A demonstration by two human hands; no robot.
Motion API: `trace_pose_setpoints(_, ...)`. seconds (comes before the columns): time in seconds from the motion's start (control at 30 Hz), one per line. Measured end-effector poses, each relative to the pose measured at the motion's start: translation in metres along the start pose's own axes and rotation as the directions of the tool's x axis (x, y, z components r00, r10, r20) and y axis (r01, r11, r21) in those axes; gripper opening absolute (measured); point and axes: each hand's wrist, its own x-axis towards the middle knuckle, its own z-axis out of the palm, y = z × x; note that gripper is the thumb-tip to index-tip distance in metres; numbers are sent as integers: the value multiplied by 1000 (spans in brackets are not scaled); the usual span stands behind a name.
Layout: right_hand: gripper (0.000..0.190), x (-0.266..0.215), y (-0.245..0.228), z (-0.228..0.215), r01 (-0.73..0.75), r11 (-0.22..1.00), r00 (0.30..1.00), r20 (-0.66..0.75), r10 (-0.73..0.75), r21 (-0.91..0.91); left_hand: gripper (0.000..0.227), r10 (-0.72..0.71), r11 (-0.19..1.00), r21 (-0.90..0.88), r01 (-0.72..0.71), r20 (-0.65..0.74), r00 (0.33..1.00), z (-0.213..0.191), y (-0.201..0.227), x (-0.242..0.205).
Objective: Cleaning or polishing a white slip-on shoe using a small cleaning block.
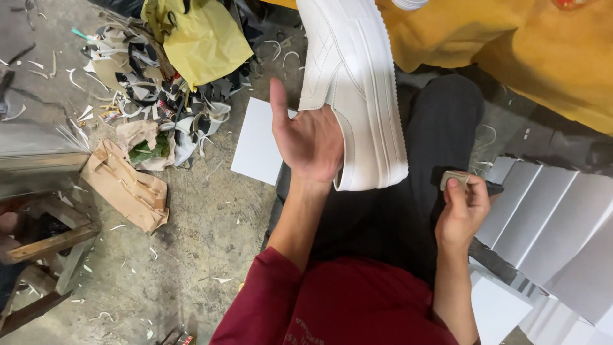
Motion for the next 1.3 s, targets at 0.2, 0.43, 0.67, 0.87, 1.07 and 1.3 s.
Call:
trace_pose_setpoints(0.2, 11, -3, -7, 7, 10, 999, 1000, -3, -10, -52, 81, -19, 1000, -18, 20, 19, 1000, -5, 0, -4)
trace_pose_setpoints(0.43, 10, -4, -11, 10, 23, 997, 1000, -5, -24, -71, 85, -66, 997, -26, 67, 59, 996, -10, 4, -5)
trace_pose_setpoints(0.67, 10, -6, -20, 15, 16, 995, 1000, 0, -16, -97, 90, -99, 994, -42, 102, 75, 992, -2, -2, -11)
trace_pose_setpoints(0.87, 11, -6, -21, 15, 0, 996, 1000, -7, -1, -88, 91, -142, 990, 27, 140, 107, 984, -2, -1, -14)
trace_pose_setpoints(1.07, 10, -6, -20, 14, 22, 993, 1000, 4, -22, -116, 94, -160, 986, 54, 155, 114, 980, -9, -4, -16)
trace_pose_setpoints(1.3, 10, -5, -16, 12, 13, 992, 1000, -1, -13, -126, 88, -149, 983, 122, 134, 126, 981, -23, -5, -20)
